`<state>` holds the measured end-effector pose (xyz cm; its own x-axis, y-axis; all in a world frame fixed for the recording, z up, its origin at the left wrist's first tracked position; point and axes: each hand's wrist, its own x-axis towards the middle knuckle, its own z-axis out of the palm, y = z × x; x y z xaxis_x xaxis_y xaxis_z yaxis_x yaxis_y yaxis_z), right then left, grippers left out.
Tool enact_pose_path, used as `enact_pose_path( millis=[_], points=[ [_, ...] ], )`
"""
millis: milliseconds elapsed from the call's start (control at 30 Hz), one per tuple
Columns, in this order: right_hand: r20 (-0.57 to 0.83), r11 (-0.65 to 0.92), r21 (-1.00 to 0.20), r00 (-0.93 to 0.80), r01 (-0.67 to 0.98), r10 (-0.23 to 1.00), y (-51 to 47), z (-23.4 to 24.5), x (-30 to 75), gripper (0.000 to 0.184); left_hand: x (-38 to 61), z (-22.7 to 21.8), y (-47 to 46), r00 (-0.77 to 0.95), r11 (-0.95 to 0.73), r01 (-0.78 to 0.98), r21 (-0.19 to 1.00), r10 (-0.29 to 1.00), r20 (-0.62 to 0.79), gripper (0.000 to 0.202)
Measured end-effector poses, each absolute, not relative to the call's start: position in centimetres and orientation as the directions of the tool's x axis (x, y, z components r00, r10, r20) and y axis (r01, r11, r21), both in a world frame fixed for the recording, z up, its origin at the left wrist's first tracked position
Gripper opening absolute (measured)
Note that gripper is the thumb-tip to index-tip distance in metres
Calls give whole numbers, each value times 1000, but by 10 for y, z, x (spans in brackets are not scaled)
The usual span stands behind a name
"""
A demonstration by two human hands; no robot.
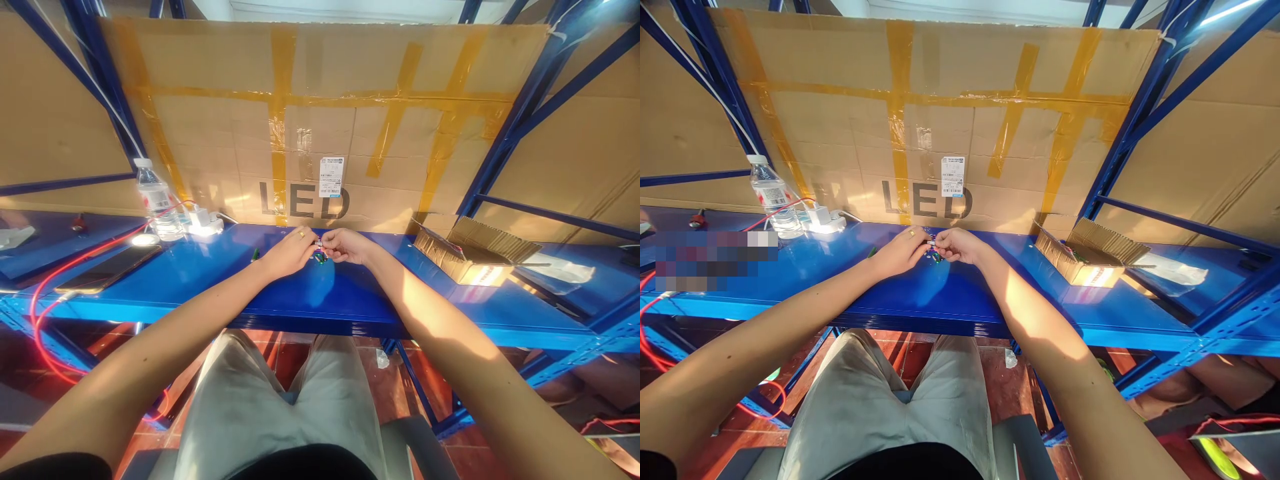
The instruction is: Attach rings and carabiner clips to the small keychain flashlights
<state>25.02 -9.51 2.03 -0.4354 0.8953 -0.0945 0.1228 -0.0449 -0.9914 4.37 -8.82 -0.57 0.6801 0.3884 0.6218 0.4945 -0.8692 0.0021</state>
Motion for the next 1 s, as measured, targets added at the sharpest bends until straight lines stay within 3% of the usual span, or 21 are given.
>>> enact_pose_path(
  millis=[133,267,567,700,833,1000],
  points=[
    [204,304,-904,-319,302,925,-94,16,242,9,45,-9,-83,609,-798,576,177,563,558,32],
    [338,461,-801,-348,382,874,-92,12,239,8,45,-11,-79,607,-776,605,177,594,528,30],
    [183,247,-938,-258,243,949,-97,13,232,11,45,-12,-82,663,-810,585,48,511,548,26],
    [140,195,-960,-259,202,956,-97,14,231,19,45,-10,-80,641,-804,591,69,519,565,26],
    [142,242,-895,-274,374,951,-91,20,237,28,47,-7,-79,523,-755,617,220,603,602,21],
    [138,164,-666,-96,727,986,-78,17,253,31,45,-5,-76,438,-721,609,331,653,617,14]
  ],
)
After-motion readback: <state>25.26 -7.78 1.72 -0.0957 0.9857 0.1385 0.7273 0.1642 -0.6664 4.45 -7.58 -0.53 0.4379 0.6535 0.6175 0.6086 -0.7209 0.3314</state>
